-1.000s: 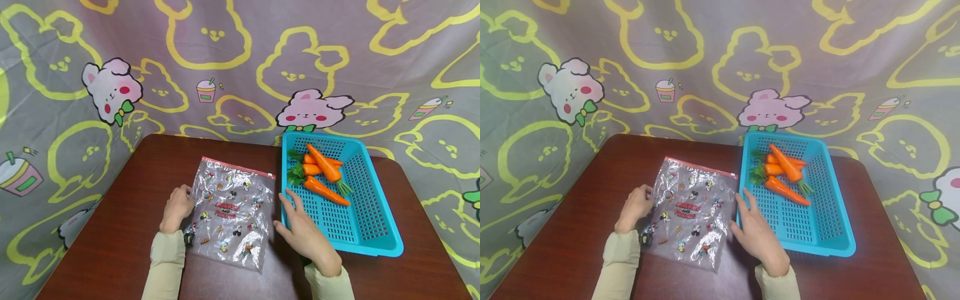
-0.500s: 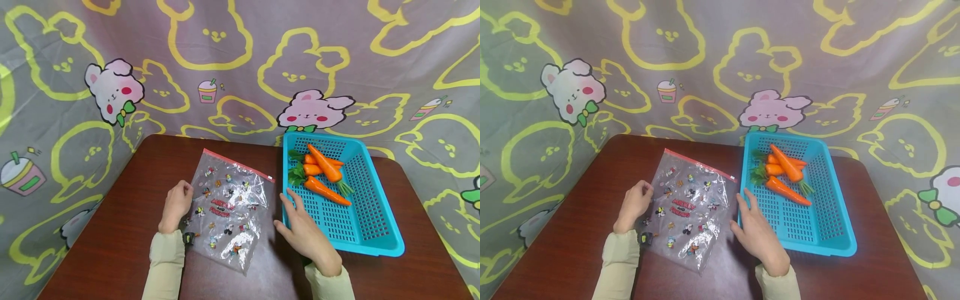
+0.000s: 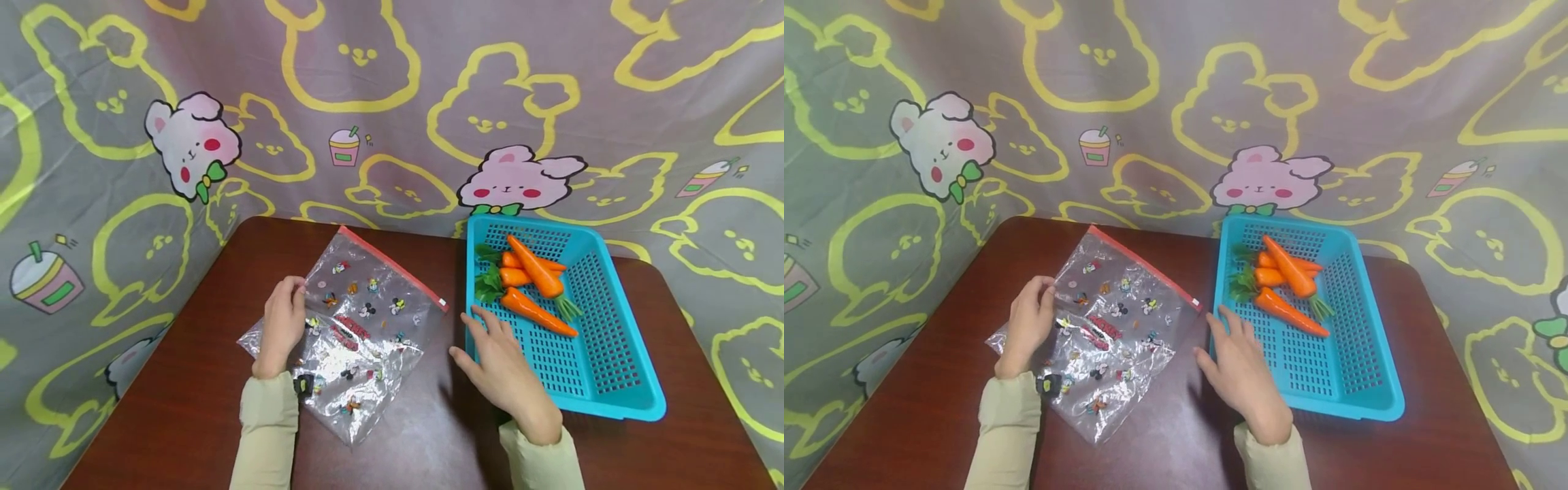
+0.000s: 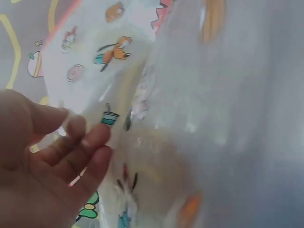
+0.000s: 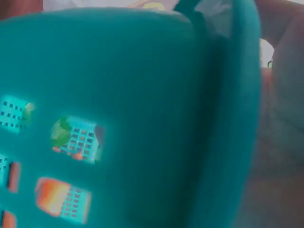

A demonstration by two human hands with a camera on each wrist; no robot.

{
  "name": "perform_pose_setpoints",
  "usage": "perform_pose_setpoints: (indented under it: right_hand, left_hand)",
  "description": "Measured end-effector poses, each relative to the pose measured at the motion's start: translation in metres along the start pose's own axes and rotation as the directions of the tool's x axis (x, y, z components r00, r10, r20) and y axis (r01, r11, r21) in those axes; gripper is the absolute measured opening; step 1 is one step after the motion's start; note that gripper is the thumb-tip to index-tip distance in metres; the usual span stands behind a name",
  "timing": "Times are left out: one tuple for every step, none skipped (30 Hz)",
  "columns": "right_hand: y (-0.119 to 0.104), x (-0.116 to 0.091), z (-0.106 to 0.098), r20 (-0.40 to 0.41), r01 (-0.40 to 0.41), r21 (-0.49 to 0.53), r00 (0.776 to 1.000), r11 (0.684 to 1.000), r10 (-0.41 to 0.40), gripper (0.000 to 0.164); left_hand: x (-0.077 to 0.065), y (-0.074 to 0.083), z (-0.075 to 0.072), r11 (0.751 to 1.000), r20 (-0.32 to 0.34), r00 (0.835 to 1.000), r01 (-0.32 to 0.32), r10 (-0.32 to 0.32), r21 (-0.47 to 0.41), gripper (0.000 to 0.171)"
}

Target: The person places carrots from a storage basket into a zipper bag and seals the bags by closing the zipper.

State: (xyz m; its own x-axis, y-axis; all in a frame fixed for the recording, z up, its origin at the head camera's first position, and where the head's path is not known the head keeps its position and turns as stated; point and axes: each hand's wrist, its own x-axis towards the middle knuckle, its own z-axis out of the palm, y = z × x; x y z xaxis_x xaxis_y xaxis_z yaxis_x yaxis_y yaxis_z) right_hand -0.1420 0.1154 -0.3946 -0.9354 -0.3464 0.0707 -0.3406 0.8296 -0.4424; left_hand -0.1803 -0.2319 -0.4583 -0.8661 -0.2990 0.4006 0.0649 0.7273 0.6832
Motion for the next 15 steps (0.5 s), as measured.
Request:
perform_pose_setpoints:
  right_hand:
    - [-0.001,0.001,-0.001,-0.007,0.006,-0.006,1.000,1.000,-0.006,0.059]
    - [-0.001,0.001,-0.002,-0.018,0.014,-0.012,1.000,1.000,-0.014,0.058]
    - [-0.002,0.002,-0.003,-0.025,0.019,-0.015,1.000,1.000,-0.019,0.057]
    - [-0.002,0.002,-0.003,-0.031,0.022,-0.015,0.999,1.000,-0.023,0.056]
    - [-0.003,0.003,-0.004,-0.034,0.024,-0.016,0.999,1.000,-0.024,0.056]
    - [-0.004,0.003,-0.004,-0.036,0.024,-0.015,0.999,1.000,-0.025,0.055]
    - [-0.004,0.003,-0.005,-0.036,0.024,-0.014,0.999,1.000,-0.025,0.055]
    - [-0.005,0.003,-0.005,-0.038,0.027,-0.015,0.999,1.000,-0.028,0.055]
    - [-0.006,0.003,-0.006,-0.037,0.028,-0.013,0.999,1.000,-0.029,0.055]
    - [-0.007,0.004,-0.006,-0.038,0.032,-0.011,0.999,0.999,-0.032,0.055]
    - [-0.008,0.004,-0.006,-0.041,0.036,-0.008,0.999,0.999,-0.036,0.055]
    - [-0.009,0.004,-0.007,-0.046,0.041,-0.006,0.998,0.999,-0.042,0.056]
    - [-0.011,0.004,-0.007,-0.051,0.046,-0.002,0.998,0.999,-0.047,0.056]
    - [-0.011,0.005,-0.007,-0.057,0.051,0.003,0.997,0.999,-0.051,0.056]
    - [-0.013,0.005,-0.008,-0.060,0.053,0.009,0.997,0.999,-0.053,0.057]
  left_hand:
    - [0.001,0.001,-0.001,1.000,-0.013,1.000,-0.008,0.008,-0.011,0.014]
    - [0.001,0.003,-0.002,1.000,-0.024,1.000,-0.015,0.014,-0.021,0.014]
    - [0.002,0.004,-0.003,0.999,-0.032,0.999,-0.025,0.024,-0.036,0.013]
    - [0.002,0.006,-0.004,0.999,-0.039,0.999,-0.032,0.031,-0.042,0.013]
    - [0.002,0.007,-0.005,0.998,-0.046,0.998,-0.041,0.039,-0.054,0.013]
    - [0.002,0.009,-0.007,0.997,-0.051,0.998,-0.047,0.044,-0.065,0.013]
    - [0.002,0.010,-0.008,0.996,-0.057,0.997,-0.050,0.046,-0.073,0.013]
    - [0.002,0.011,-0.009,0.995,-0.060,0.997,-0.049,0.044,-0.083,0.014]
    - [0.002,0.013,-0.010,0.994,-0.064,0.997,-0.047,0.041,-0.096,0.014]
    - [0.001,0.014,-0.012,0.993,-0.067,0.997,-0.042,0.035,-0.106,0.014]
    - [0.001,0.016,-0.014,0.992,-0.069,0.997,-0.035,0.027,-0.118,0.014]
    - [0.001,0.018,-0.015,0.991,-0.071,0.997,-0.027,0.018,-0.128,0.014]
    - [0.000,0.019,-0.017,0.991,-0.072,0.997,-0.019,0.009,-0.136,0.014]
    - [0.000,0.021,-0.018,0.989,-0.071,0.997,-0.012,0.002,-0.146,0.014]
    - [-0.001,0.022,-0.019,0.988,-0.071,0.997,-0.006,-0.005,-0.157,0.013]
